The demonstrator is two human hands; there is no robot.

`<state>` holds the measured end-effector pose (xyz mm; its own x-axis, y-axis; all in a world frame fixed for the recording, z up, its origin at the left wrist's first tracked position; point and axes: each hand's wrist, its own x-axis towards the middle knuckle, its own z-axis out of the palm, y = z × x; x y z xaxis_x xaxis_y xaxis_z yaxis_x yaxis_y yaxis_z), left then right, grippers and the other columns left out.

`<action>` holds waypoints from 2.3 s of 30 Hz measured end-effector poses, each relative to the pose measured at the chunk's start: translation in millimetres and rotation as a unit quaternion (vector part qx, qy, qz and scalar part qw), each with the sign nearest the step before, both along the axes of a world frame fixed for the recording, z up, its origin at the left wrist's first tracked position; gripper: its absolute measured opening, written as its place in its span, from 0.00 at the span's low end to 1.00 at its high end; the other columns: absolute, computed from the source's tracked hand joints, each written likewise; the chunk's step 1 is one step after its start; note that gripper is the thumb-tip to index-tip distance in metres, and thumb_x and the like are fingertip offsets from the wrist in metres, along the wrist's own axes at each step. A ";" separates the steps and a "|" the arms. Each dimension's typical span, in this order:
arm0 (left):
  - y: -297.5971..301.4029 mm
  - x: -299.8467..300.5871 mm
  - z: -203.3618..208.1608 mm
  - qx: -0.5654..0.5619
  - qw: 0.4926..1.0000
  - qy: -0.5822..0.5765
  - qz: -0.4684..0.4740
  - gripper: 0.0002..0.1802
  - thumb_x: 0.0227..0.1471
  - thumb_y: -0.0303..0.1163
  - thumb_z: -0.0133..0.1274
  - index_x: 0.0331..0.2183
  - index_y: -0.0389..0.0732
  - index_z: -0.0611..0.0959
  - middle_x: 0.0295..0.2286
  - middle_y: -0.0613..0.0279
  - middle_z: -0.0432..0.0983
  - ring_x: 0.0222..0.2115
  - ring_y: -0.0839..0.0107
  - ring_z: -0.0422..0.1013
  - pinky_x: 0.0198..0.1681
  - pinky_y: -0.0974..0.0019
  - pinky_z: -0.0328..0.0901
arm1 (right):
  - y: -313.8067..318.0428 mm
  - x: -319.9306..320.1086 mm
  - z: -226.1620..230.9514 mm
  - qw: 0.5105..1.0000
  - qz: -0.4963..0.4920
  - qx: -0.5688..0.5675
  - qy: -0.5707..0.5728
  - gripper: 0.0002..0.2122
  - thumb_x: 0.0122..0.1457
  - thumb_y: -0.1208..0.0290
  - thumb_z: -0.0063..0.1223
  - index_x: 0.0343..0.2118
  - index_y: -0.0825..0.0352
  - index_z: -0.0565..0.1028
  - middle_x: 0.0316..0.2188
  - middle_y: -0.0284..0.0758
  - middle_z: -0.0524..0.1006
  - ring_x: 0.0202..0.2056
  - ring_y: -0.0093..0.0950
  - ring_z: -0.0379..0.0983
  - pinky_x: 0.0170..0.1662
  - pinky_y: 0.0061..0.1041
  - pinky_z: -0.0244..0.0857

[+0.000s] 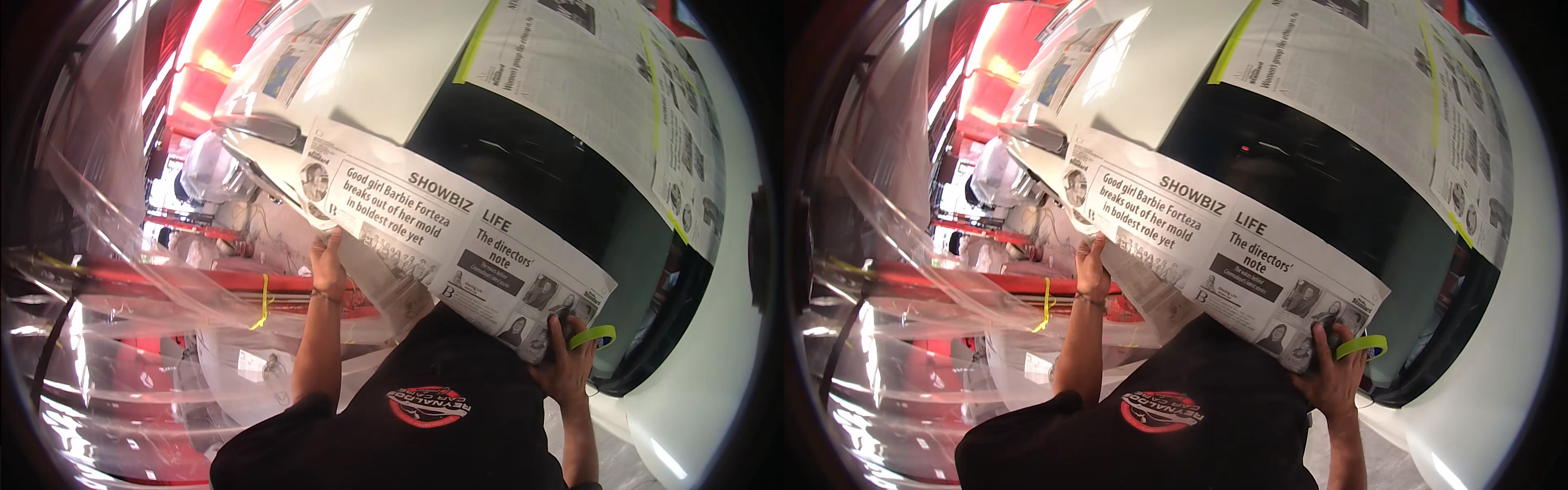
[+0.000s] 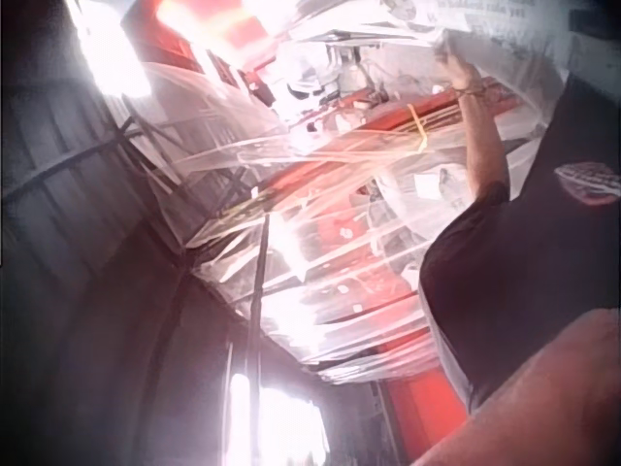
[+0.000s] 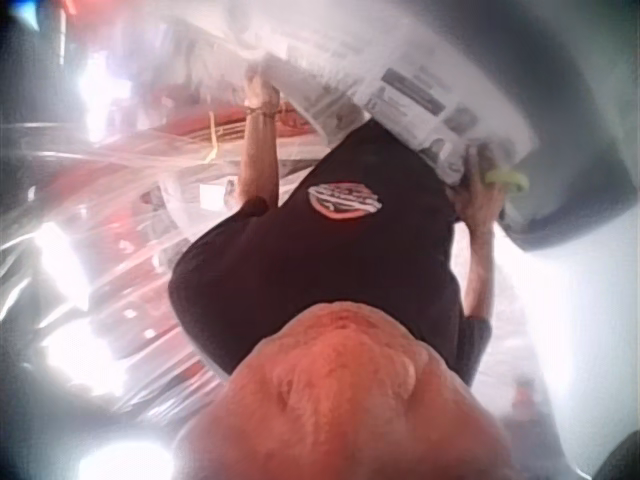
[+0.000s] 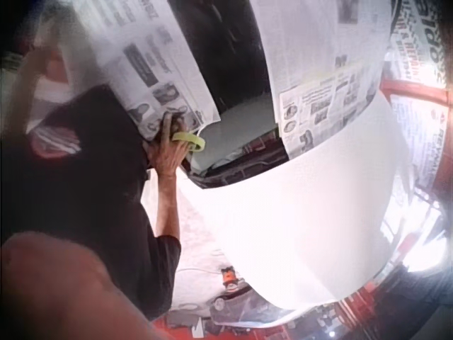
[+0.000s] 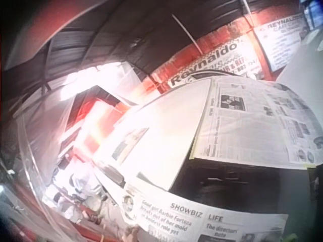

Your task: The person places newspaper sheets over the hood of a white car and secures them with yellow masking tape. They smooth the paper and apply tape along the edges to cover the surface completely.

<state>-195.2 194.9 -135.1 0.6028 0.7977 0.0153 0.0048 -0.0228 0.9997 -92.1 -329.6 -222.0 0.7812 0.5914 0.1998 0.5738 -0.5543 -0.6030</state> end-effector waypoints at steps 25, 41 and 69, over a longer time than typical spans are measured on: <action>-103.5 101.5 109.8 0.688 0.653 0.246 -0.199 0.41 0.51 0.52 0.68 0.65 0.57 0.77 0.70 0.51 0.58 0.72 0.41 0.49 0.69 0.22 0.38 | 9.3 -23.4 17.6 0.997 -0.062 -0.048 0.007 0.58 0.32 0.33 0.76 0.71 0.53 0.66 0.65 0.51 0.63 0.60 0.55 0.63 0.60 0.54 0.57; -73.2 137.4 130.3 0.639 0.719 0.251 -0.109 0.27 0.58 0.45 0.65 0.56 0.46 0.83 0.64 0.52 0.69 0.67 0.42 0.58 0.69 0.34 0.49 | 92.2 68.2 133.8 0.879 -0.167 0.375 0.243 0.60 0.58 0.16 0.15 0.76 0.70 0.51 0.51 0.32 0.74 0.22 0.11 0.56 0.23 0.14 0.46; -195.5 206.2 132.5 0.298 0.799 -0.096 -0.513 0.19 0.50 0.12 0.57 0.43 0.39 0.86 0.43 0.57 0.78 0.40 0.62 0.80 0.42 0.64 0.75 | 72.9 122.1 184.6 0.854 0.060 0.407 0.318 0.21 0.67 0.67 0.63 0.61 0.66 0.77 0.41 0.33 0.82 0.44 0.20 0.78 0.45 0.23 0.72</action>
